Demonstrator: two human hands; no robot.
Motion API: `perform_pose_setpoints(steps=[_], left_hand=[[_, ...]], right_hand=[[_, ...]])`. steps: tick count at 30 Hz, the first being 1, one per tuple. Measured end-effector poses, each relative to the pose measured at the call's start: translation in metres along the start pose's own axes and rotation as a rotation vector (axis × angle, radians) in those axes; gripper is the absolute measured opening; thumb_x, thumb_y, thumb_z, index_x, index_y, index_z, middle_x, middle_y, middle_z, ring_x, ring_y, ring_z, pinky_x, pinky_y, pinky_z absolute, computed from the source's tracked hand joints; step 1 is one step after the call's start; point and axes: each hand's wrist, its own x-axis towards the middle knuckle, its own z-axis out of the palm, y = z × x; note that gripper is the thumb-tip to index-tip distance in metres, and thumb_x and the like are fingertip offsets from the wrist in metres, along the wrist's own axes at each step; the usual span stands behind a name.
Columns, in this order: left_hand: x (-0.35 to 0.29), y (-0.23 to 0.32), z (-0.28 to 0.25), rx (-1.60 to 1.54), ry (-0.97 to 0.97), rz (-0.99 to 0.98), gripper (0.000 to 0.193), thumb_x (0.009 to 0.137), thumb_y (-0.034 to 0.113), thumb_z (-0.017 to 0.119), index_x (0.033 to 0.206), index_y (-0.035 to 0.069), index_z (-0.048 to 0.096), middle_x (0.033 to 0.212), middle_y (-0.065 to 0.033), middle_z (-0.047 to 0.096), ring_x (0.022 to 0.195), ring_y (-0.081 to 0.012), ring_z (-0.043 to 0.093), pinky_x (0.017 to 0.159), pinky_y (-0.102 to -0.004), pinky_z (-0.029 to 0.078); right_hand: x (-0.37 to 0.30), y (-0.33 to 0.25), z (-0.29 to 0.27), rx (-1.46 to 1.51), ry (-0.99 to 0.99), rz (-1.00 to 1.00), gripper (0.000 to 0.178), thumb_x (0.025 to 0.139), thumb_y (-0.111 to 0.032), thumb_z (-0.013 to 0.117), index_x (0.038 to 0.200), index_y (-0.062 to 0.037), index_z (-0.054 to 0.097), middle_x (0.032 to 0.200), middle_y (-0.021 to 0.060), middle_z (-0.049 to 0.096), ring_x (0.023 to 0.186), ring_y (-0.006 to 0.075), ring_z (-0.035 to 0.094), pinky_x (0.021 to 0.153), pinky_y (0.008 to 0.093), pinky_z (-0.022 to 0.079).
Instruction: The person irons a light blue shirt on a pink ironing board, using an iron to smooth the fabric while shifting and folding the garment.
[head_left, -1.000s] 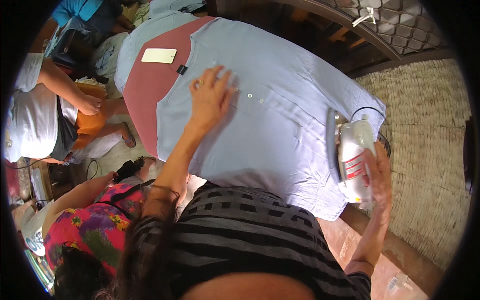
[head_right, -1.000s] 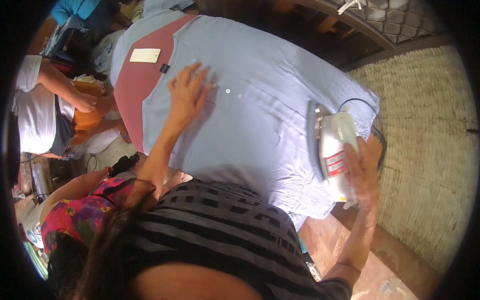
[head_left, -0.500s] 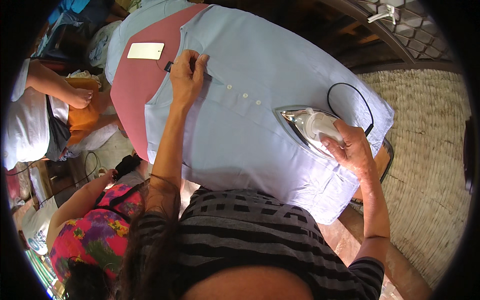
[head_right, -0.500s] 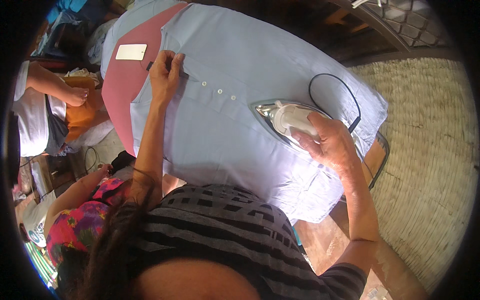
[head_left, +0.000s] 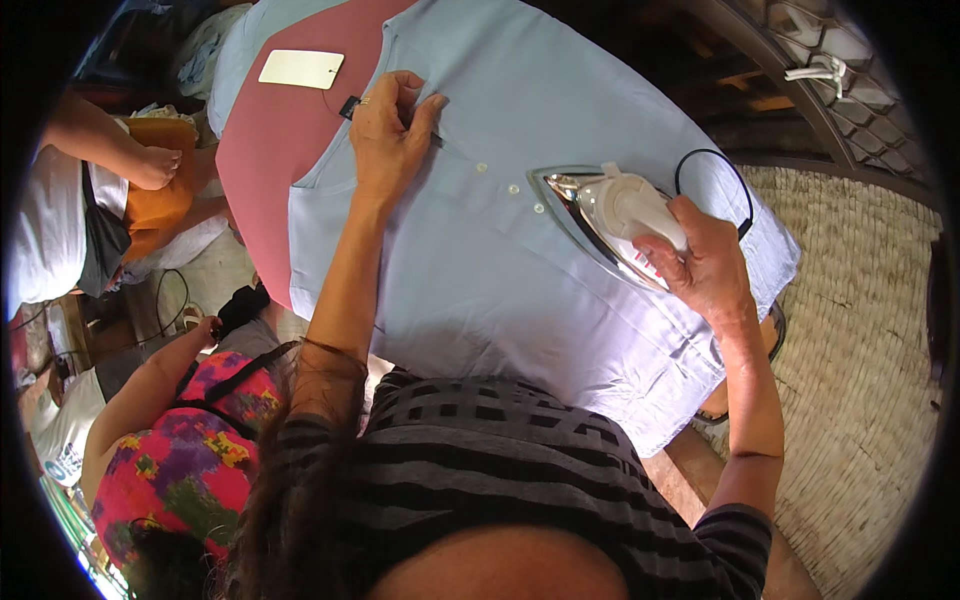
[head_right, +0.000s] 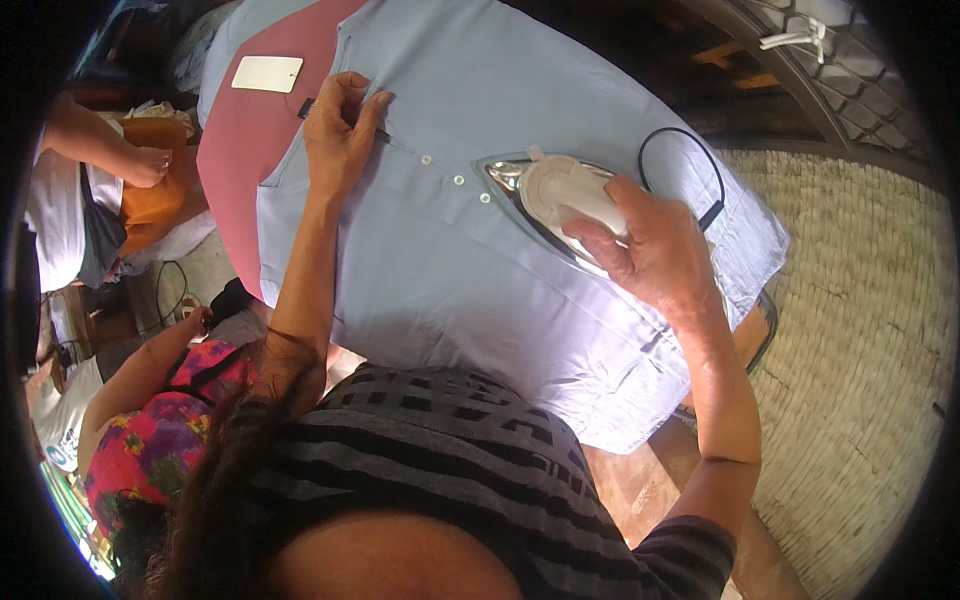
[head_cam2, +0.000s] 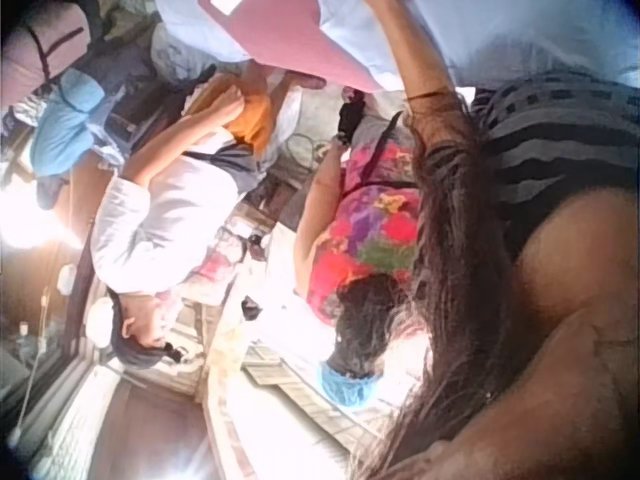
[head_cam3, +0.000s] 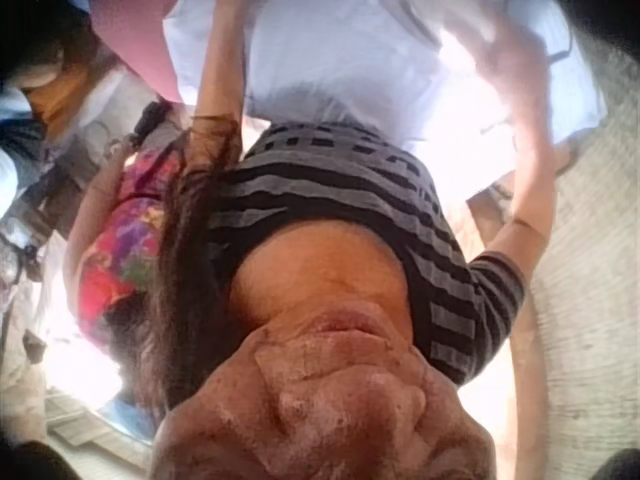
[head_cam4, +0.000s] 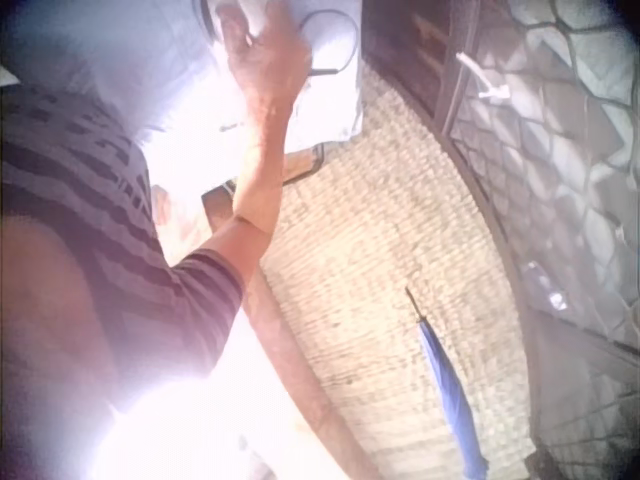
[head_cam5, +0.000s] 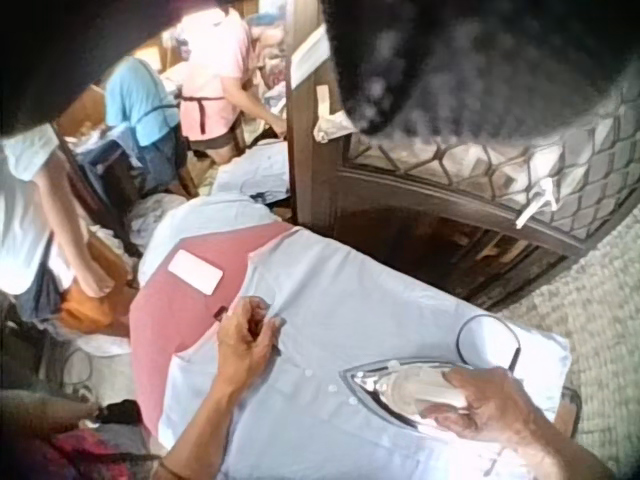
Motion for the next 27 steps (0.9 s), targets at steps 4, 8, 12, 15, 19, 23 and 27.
perform_pose_setpoints(steps=[4, 8, 12, 15, 19, 23, 27], left_hand=[[0.000, -0.010, -0.001, 0.019, -0.025, 0.111, 0.015, 0.088, 0.010, 0.073, 0.096, 0.003, 0.062, 0.075, 0.0010, 0.061, 0.066, -0.0056, 0.053, 0.061, -0.0213, 0.042], [-0.001, -0.010, -0.004, 0.045, -0.020, 0.137, 0.015, 0.087, 0.009, 0.073, 0.098, 0.004, 0.065, 0.079, -0.0005, 0.062, 0.069, -0.0071, 0.054, 0.063, -0.0223, 0.043], [0.000, -0.003, -0.006, 0.100, -0.043, 0.131, 0.015, 0.086, 0.009, 0.074, 0.098, 0.005, 0.066, 0.079, -0.0006, 0.059, 0.069, -0.0088, 0.054, 0.065, -0.0240, 0.043], [-0.002, -0.006, -0.004, 0.087, -0.008, 0.193, 0.016, 0.085, 0.009, 0.074, 0.098, 0.004, 0.066, 0.073, 0.0006, 0.053, 0.065, -0.0086, 0.050, 0.061, -0.0245, 0.042], [-0.003, -0.012, -0.002, 0.003, -0.028, 0.148, 0.019, 0.085, 0.009, 0.075, 0.101, 0.004, 0.065, 0.070, 0.0012, 0.050, 0.063, -0.0077, 0.047, 0.058, -0.0242, 0.040], [-0.002, -0.013, -0.008, 0.081, -0.056, 0.127, 0.024, 0.086, 0.013, 0.075, 0.105, 0.004, 0.063, 0.071, -0.0012, 0.056, 0.064, -0.0094, 0.052, 0.060, -0.0251, 0.043], [-0.003, 0.006, -0.026, 0.193, -0.130, 0.223, 0.033, 0.086, 0.023, 0.075, 0.110, 0.005, 0.062, 0.074, -0.0087, 0.062, 0.071, -0.0194, 0.060, 0.066, -0.0341, 0.048]], right_hand=[[0.031, -0.002, -0.002, -0.079, -0.019, -0.077, 0.044, 0.087, -0.045, 0.071, 0.094, -0.0035, 0.060, 0.079, 0.0189, 0.069, 0.072, 0.0390, 0.069, 0.058, 0.0406, 0.054], [0.047, -0.003, 0.002, -0.063, -0.003, -0.168, 0.042, 0.088, -0.045, 0.071, 0.093, -0.0044, 0.061, 0.072, 0.0169, 0.068, 0.065, 0.0382, 0.067, 0.055, 0.0401, 0.052], [0.067, -0.009, 0.003, -0.102, -0.023, -0.181, 0.043, 0.086, -0.047, 0.072, 0.094, -0.0061, 0.064, 0.072, 0.0161, 0.067, 0.064, 0.0380, 0.065, 0.057, 0.0413, 0.051], [0.077, -0.015, 0.010, -0.116, 0.015, -0.210, 0.044, 0.085, -0.049, 0.071, 0.094, -0.0066, 0.066, 0.072, 0.0169, 0.067, 0.069, 0.0373, 0.066, 0.061, 0.0431, 0.051], [0.092, -0.027, 0.018, -0.116, 0.068, -0.203, 0.042, 0.088, -0.048, 0.067, 0.094, -0.0068, 0.068, 0.072, 0.0171, 0.068, 0.070, 0.0359, 0.067, 0.064, 0.0428, 0.052], [0.093, -0.043, 0.008, -0.094, -0.015, -0.092, 0.046, 0.090, -0.047, 0.063, 0.092, -0.0012, 0.067, 0.071, 0.0202, 0.066, 0.069, 0.0361, 0.068, 0.066, 0.0426, 0.052], [0.077, -0.028, 0.002, -0.084, 0.005, -0.111, 0.047, 0.092, -0.045, 0.062, 0.091, 0.0018, 0.066, 0.075, 0.0222, 0.066, 0.071, 0.0368, 0.066, 0.068, 0.0433, 0.050]])
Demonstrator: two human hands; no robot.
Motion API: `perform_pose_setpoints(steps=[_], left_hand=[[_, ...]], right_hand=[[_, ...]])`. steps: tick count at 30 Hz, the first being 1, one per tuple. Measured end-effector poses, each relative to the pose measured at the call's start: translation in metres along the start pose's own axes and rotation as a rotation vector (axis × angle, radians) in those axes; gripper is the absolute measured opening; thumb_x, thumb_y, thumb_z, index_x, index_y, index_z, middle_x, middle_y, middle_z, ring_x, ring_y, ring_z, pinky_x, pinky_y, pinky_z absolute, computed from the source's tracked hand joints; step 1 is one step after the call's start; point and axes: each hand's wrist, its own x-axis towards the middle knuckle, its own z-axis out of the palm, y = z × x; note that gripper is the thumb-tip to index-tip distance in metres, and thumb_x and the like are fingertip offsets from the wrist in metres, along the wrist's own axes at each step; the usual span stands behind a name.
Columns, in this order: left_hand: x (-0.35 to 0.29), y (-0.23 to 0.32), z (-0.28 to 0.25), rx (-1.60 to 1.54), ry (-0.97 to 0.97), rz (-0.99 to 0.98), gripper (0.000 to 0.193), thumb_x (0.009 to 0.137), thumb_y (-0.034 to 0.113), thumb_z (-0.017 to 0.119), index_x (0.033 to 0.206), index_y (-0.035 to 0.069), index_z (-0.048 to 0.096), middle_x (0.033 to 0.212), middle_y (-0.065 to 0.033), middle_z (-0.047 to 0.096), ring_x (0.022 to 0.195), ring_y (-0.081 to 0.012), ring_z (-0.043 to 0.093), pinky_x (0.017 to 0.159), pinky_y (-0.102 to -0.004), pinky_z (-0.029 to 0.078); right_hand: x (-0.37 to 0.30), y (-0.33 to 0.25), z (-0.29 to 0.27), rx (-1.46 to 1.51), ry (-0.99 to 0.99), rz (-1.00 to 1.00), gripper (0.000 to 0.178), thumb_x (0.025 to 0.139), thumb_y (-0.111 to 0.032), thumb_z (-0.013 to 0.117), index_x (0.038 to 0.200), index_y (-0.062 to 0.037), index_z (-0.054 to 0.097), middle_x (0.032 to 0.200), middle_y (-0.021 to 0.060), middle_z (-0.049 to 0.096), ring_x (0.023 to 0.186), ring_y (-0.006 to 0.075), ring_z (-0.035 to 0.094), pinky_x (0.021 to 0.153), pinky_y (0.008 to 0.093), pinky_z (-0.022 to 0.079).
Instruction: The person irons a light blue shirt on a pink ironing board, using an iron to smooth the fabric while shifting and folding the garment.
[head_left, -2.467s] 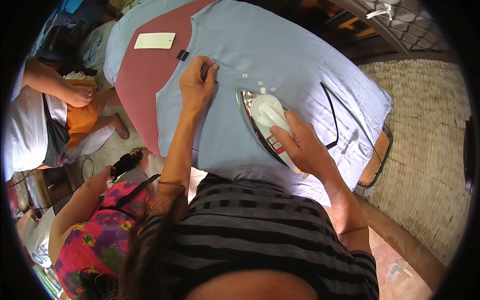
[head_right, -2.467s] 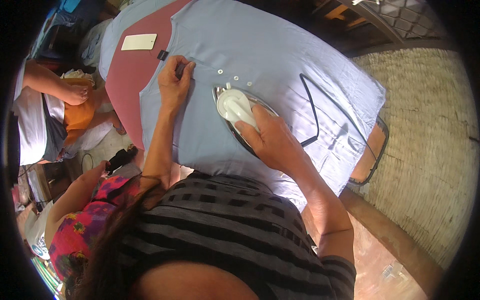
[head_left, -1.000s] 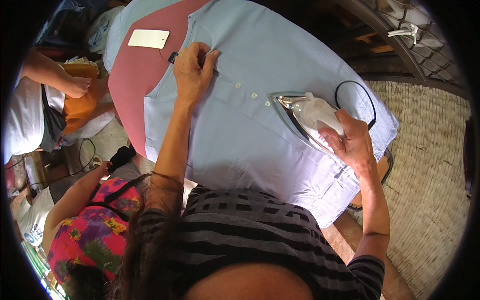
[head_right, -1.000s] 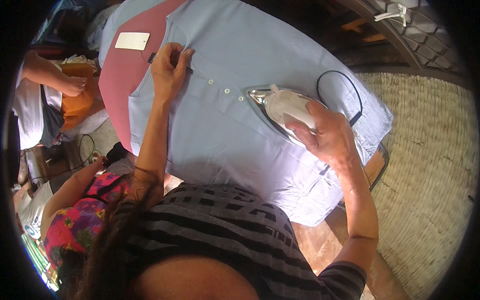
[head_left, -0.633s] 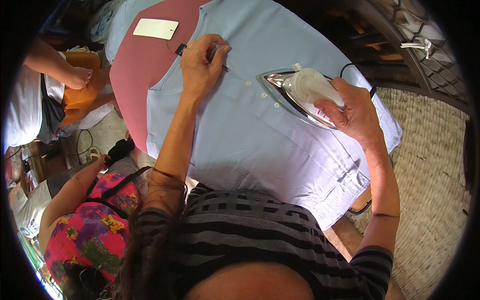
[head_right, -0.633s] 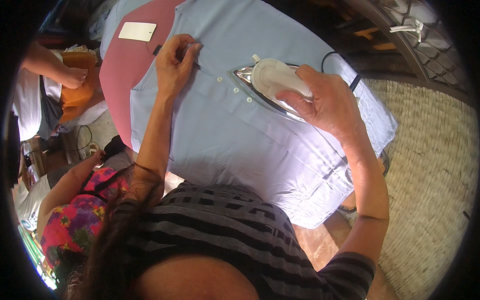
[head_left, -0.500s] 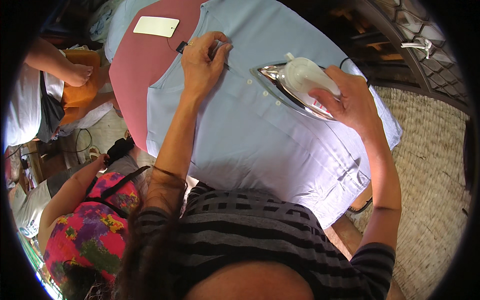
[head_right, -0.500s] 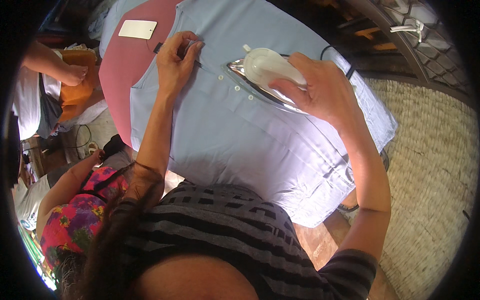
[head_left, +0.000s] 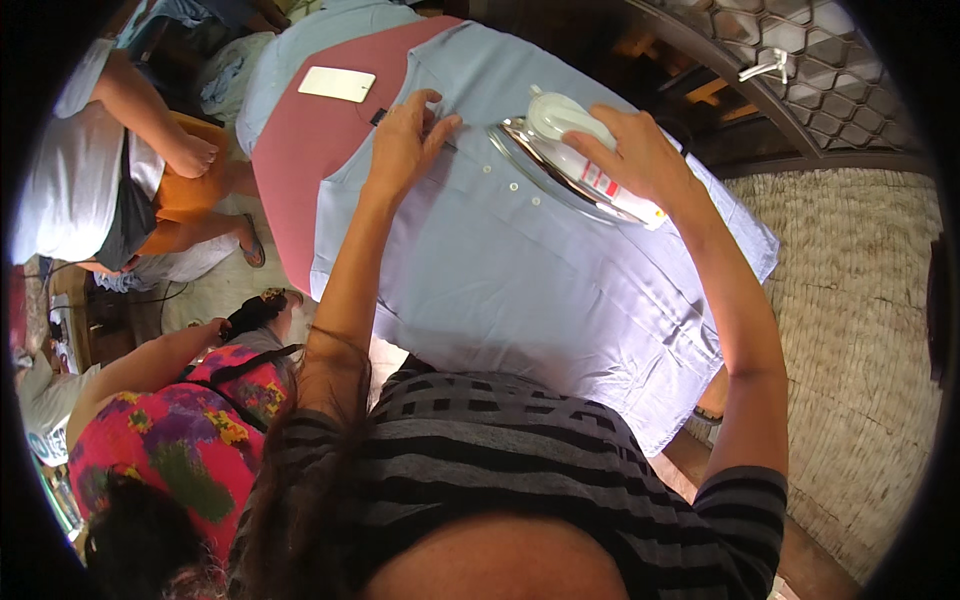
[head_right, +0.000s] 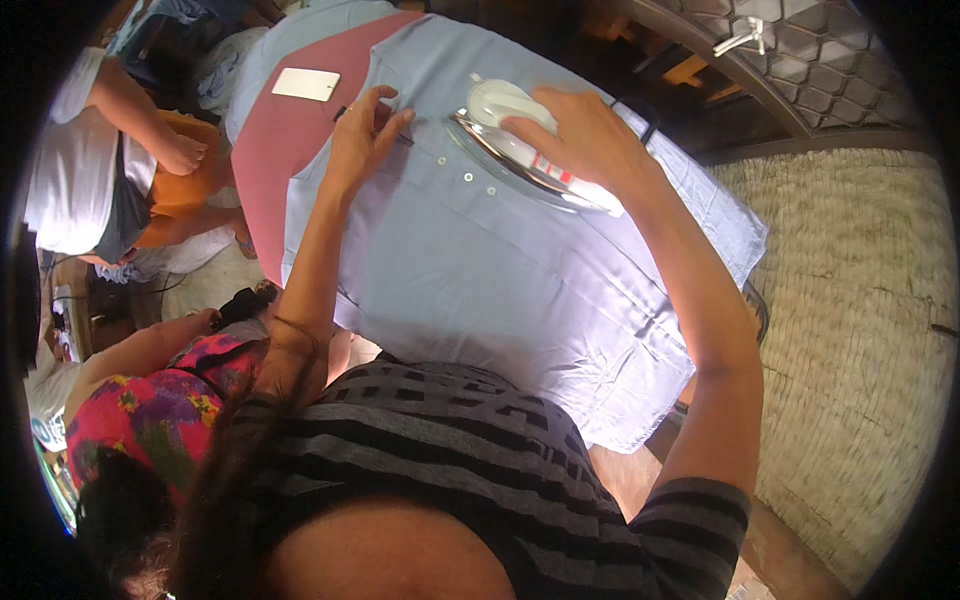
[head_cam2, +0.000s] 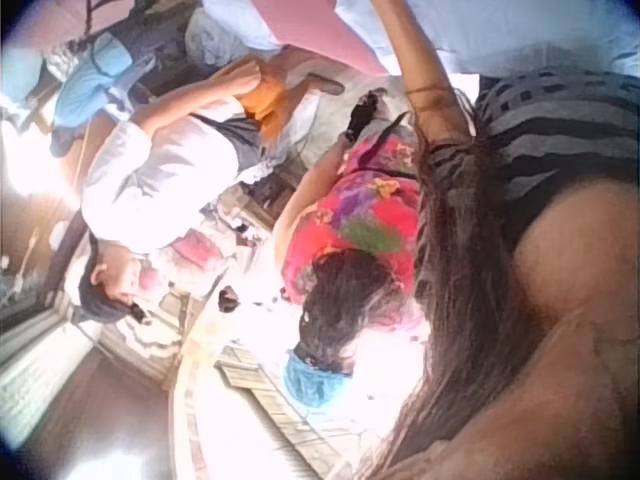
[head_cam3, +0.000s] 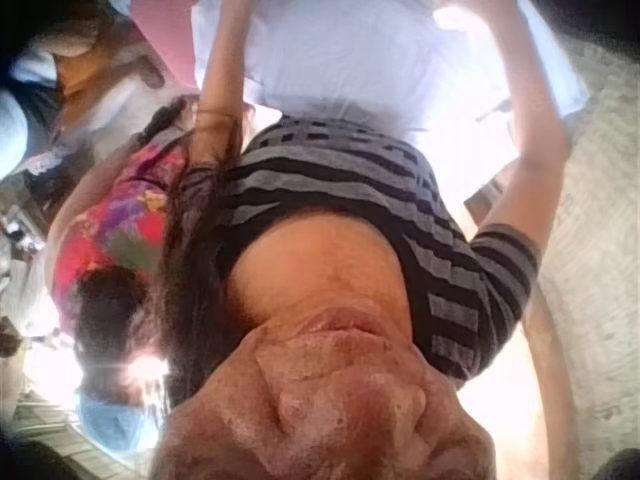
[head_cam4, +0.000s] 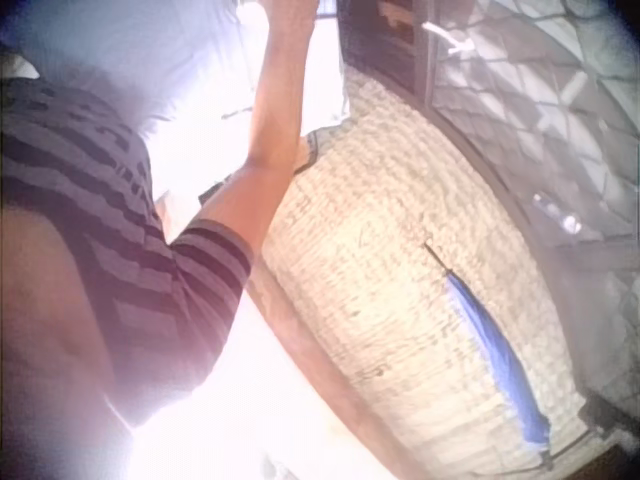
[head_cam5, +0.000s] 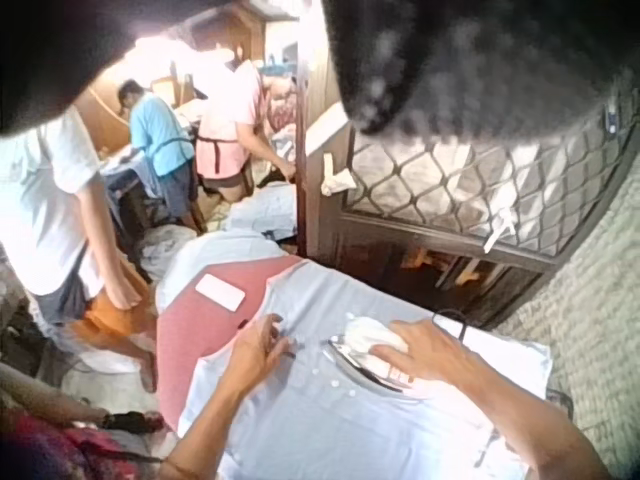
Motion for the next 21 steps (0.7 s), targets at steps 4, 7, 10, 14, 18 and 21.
perform_pose_setpoints(steps=[4, 7, 10, 14, 18, 21], left_hand=[[-0.033, 0.003, -0.014, 0.276, 0.045, 0.158, 0.045, 0.082, 0.029, 0.078, 0.113, 0.003, 0.060, 0.088, -0.0131, 0.062, 0.085, -0.0299, 0.061, 0.075, -0.0425, 0.048], [-0.048, -0.001, -0.012, 0.286, 0.089, 0.070, 0.039, 0.079, 0.032, 0.079, 0.098, 0.001, 0.064, 0.087, -0.0115, 0.062, 0.082, -0.0294, 0.060, 0.073, -0.0406, 0.047], [-0.053, -0.004, -0.015, 0.278, 0.110, 0.006, 0.035, 0.080, 0.031, 0.079, 0.089, 0.001, 0.065, 0.082, -0.0105, 0.061, 0.078, -0.0286, 0.059, 0.071, -0.0398, 0.046], [-0.052, -0.005, -0.013, 0.217, 0.115, 0.028, 0.030, 0.083, 0.029, 0.077, 0.084, 0.002, 0.064, 0.075, -0.0094, 0.060, 0.072, -0.0275, 0.056, 0.068, -0.0397, 0.045], [-0.046, -0.007, -0.010, 0.127, 0.119, 0.047, 0.024, 0.085, 0.023, 0.075, 0.082, 0.004, 0.061, 0.073, -0.0094, 0.060, 0.071, -0.0274, 0.055, 0.066, -0.0396, 0.043], [-0.045, -0.009, -0.011, 0.055, 0.108, 0.050, 0.021, 0.083, 0.018, 0.075, 0.082, 0.005, 0.059, 0.074, -0.0082, 0.060, 0.071, -0.0274, 0.055, 0.066, -0.0392, 0.042]], right_hand=[[-0.040, 0.007, -0.007, 0.088, -0.002, 0.120, 0.047, 0.093, -0.044, 0.060, 0.093, 0.0021, 0.065, 0.080, 0.0241, 0.065, 0.072, 0.0374, 0.064, 0.067, 0.0427, 0.049], [-0.078, 0.007, -0.010, 0.082, -0.013, 0.267, 0.047, 0.094, -0.044, 0.060, 0.097, 0.0025, 0.063, 0.079, 0.0254, 0.063, 0.073, 0.0381, 0.063, 0.066, 0.0434, 0.048], [-0.127, -0.013, 0.002, 0.166, 0.132, 0.258, 0.040, 0.096, -0.040, 0.059, 0.096, 0.0009, 0.058, 0.071, 0.0248, 0.062, 0.064, 0.0362, 0.064, 0.060, 0.0420, 0.047], [-0.170, -0.051, 0.016, 0.270, 0.124, 0.459, 0.033, 0.097, -0.031, 0.061, 0.096, 0.0012, 0.056, 0.067, 0.0239, 0.062, 0.061, 0.0356, 0.067, 0.054, 0.0411, 0.047], [-0.187, -0.066, 0.046, 0.274, 0.166, 0.459, 0.031, 0.097, -0.028, 0.062, 0.101, 0.0023, 0.056, 0.069, 0.0242, 0.064, 0.065, 0.0414, 0.067, 0.057, 0.0429, 0.049], [-0.171, -0.088, 0.057, 0.421, 0.149, 0.448, 0.032, 0.096, -0.028, 0.062, 0.101, 0.0032, 0.054, 0.075, 0.0270, 0.064, 0.071, 0.0448, 0.066, 0.059, 0.0452, 0.049]])
